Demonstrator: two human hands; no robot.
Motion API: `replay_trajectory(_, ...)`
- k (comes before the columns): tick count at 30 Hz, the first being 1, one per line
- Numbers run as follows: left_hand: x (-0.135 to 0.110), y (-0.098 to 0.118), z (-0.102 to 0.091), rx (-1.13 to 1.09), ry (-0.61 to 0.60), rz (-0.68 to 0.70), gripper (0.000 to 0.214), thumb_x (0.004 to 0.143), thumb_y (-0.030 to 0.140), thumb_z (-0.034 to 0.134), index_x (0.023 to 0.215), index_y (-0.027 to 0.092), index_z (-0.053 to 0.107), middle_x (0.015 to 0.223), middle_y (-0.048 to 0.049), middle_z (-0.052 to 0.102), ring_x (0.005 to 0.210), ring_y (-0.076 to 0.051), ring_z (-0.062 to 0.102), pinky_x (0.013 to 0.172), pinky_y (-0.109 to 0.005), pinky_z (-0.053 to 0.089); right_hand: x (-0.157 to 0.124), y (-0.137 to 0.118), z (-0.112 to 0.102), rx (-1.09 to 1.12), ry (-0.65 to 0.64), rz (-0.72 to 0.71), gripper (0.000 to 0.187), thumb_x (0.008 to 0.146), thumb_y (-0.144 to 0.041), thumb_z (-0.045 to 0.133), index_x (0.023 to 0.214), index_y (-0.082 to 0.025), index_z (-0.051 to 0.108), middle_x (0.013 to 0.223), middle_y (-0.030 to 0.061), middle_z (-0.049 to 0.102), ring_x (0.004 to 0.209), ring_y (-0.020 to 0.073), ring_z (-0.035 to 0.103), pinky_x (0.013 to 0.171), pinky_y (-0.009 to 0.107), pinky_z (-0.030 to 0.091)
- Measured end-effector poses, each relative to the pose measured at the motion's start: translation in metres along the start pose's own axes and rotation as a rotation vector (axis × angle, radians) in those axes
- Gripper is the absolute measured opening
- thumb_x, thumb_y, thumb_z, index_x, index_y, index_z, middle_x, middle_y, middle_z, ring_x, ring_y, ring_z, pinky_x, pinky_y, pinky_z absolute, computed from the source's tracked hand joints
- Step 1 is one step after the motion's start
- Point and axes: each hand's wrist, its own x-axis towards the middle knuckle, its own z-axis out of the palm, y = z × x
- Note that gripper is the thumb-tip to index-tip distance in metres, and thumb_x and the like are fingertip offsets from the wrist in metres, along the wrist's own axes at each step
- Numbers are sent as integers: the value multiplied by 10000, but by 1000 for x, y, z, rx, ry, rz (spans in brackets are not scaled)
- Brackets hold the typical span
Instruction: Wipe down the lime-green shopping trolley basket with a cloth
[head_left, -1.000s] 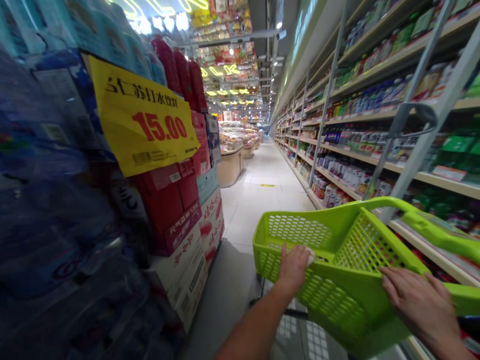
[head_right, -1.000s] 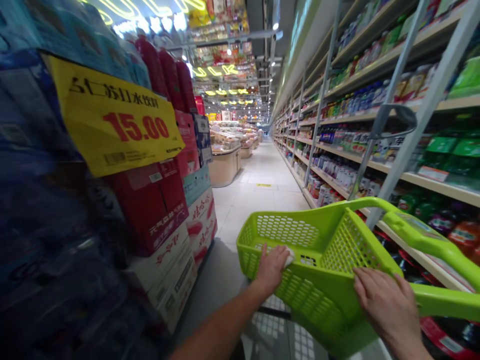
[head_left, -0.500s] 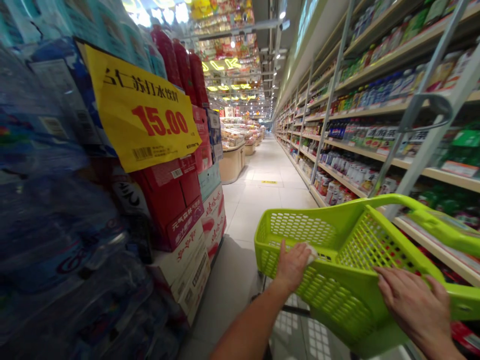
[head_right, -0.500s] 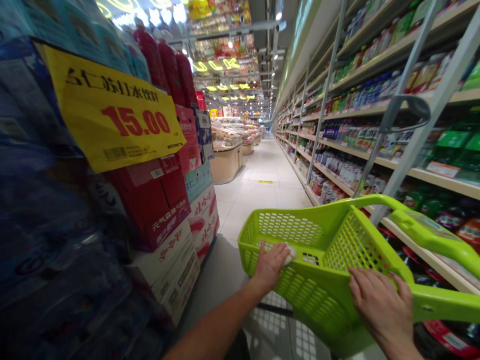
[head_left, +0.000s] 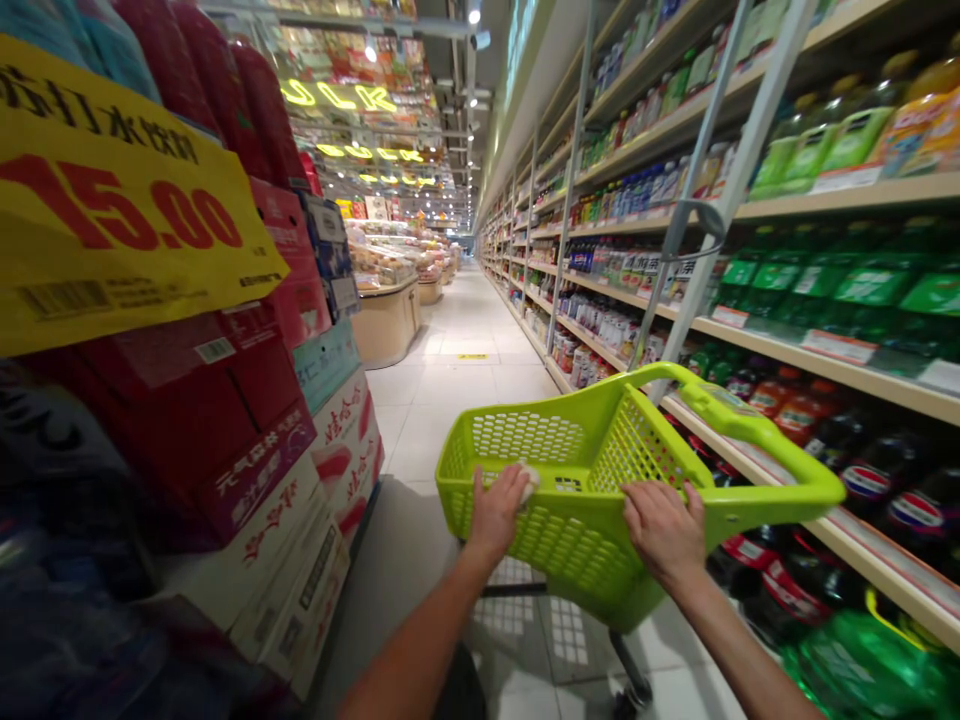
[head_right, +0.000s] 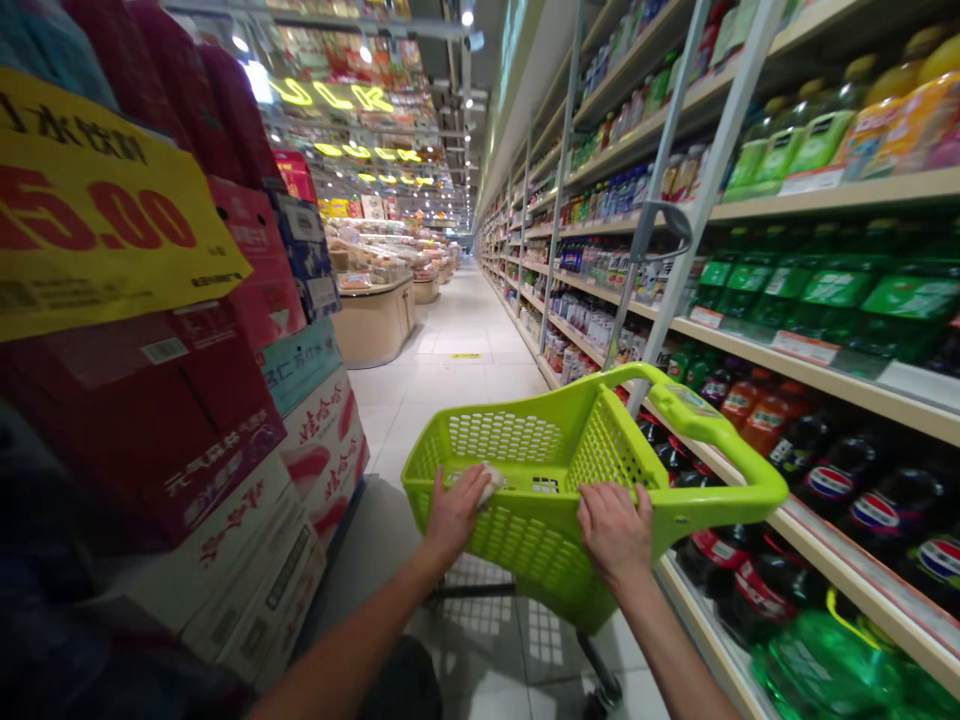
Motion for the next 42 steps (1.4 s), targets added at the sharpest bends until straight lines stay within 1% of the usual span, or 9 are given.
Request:
replay_trajectory(3, -6, -14, -4, 52, 1, -90, 430, 833, 137, 346, 1239, 266, 401, 1350, -28, 393, 1240, -168, 356, 1062, -532, 32, 1, -5, -1, 10, -13, 72, 228, 830, -274, 419, 858, -210, 636, 851, 31, 662, 882, 216, 523, 968, 451, 145)
replay_trajectory(9, 2, 23, 15, 4, 37, 107, 447, 839, 131, 324, 1254, 289, 376, 1361, -6, 375, 1257, -149, 325, 1065, -525, 42, 0, -9, 2, 17, -10, 20, 229, 834, -255, 421, 935, -212, 622, 922, 42, 653, 947, 215, 507, 984, 442, 138)
replay_trajectory(16, -12, -43, 5, 144, 216, -36, 430, 805, 68, 363, 1178, 252, 470, 1273, -53, 488, 1164, -183, 457, 1054, -541, 99, 2, -7, 0, 5, -28, 120, 203, 827, -257, 445, 870, -195, 633, 870, 33, 654, 933, 212, 511, 990, 446, 148)
replay_trajectory(22, -4, -6, 25, 93, 225, 148, 485, 787, 40, 349, 1212, 256, 437, 1313, -50, 439, 1214, -166, 395, 1055, -534, 63, 3, -6, 2, -5, -24, 67, 210, 825, -263, 454, 911, -191, 632, 901, 38, 652, 943, 211, 506, 982, 437, 156)
replay_trajectory(25, -8, -29, 16, 105, 220, 104, 495, 769, 22, 347, 1195, 248, 460, 1291, -58, 466, 1192, -176, 424, 1055, -534, 65, 2, -3, 0, 10, -24, 49, 216, 832, -255, 444, 929, -199, 628, 919, 30, 655, 955, 203, 506, 984, 420, 155)
replay_trajectory(29, -18, -70, -2, 149, 256, -136, 475, 763, 31, 324, 1175, 205, 484, 1290, -89, 466, 1175, -222, 442, 1031, -581, 64, 3, -6, 0, 6, -15, 96, 213, 832, -269, 441, 882, -192, 633, 873, 34, 658, 947, 211, 506, 988, 429, 138)
replay_trajectory(32, -18, -54, 5, 117, 252, -136, 512, 741, 16, 321, 1188, 216, 471, 1306, -75, 448, 1186, -205, 430, 1038, -569, 77, 4, -11, 0, 1, -15, 140, 220, 834, -276, 432, 850, -188, 633, 851, 40, 654, 945, 217, 504, 988, 433, 138)
replay_trajectory(36, -13, -25, 19, 60, 228, 63, 527, 741, 13, 327, 1203, 234, 454, 1310, -59, 442, 1202, -179, 411, 1049, -546, 69, 3, -11, -1, 20, -20, 107, 230, 841, -262, 417, 903, -193, 628, 896, 40, 655, 966, 213, 502, 990, 425, 142)
replay_trajectory(42, -22, -69, 0, 128, 258, -88, 489, 757, 31, 315, 1188, 201, 470, 1289, -88, 466, 1173, -216, 445, 1034, -574, 57, 0, -8, -2, 22, -1, 105, 224, 837, -252, 427, 888, -190, 636, 886, 39, 661, 965, 215, 514, 988, 433, 156)
